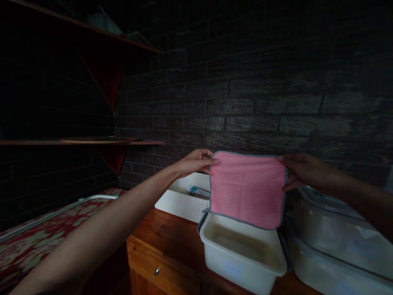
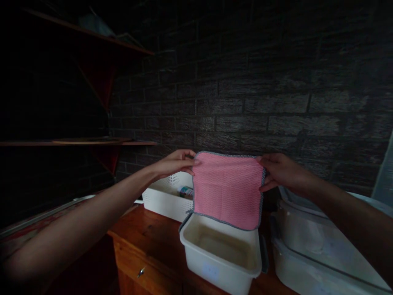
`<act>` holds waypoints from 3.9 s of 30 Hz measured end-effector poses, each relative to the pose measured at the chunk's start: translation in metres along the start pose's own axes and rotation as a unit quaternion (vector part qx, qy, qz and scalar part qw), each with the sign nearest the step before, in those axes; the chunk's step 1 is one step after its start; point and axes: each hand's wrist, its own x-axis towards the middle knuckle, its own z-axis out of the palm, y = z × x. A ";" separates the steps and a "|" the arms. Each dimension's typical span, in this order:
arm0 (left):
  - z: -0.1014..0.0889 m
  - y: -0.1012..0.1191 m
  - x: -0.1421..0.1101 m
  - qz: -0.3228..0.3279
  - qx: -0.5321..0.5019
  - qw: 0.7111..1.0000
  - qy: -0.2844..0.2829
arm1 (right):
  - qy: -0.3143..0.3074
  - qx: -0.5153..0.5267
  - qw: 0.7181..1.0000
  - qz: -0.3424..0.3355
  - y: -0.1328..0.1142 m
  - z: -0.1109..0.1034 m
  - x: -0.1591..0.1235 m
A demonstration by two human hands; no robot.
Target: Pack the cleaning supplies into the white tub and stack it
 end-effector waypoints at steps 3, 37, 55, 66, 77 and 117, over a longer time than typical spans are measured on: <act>-0.004 -0.004 -0.010 -0.037 -0.017 0.995 -0.090 | -0.017 0.017 0.999 0.036 -0.002 -0.001 -0.004; 0.015 -0.042 -0.028 -0.088 -0.140 0.984 0.058 | -0.022 0.111 0.993 0.014 0.027 0.001 -0.017; 0.021 -0.031 -0.041 0.050 0.022 0.997 0.053 | 0.105 -0.294 0.933 -0.182 0.031 0.010 -0.026; 0.057 -0.017 -0.028 0.116 0.099 0.982 0.112 | 0.048 -0.220 0.968 -0.109 0.065 0.037 -0.034; 0.092 0.007 -0.014 0.139 0.293 0.946 -0.022 | -0.111 -0.135 0.975 -0.139 0.070 0.107 -0.005; 0.116 -0.027 -0.079 -0.036 -0.098 0.994 0.023 | -0.029 0.130 0.974 -0.185 0.087 0.138 -0.042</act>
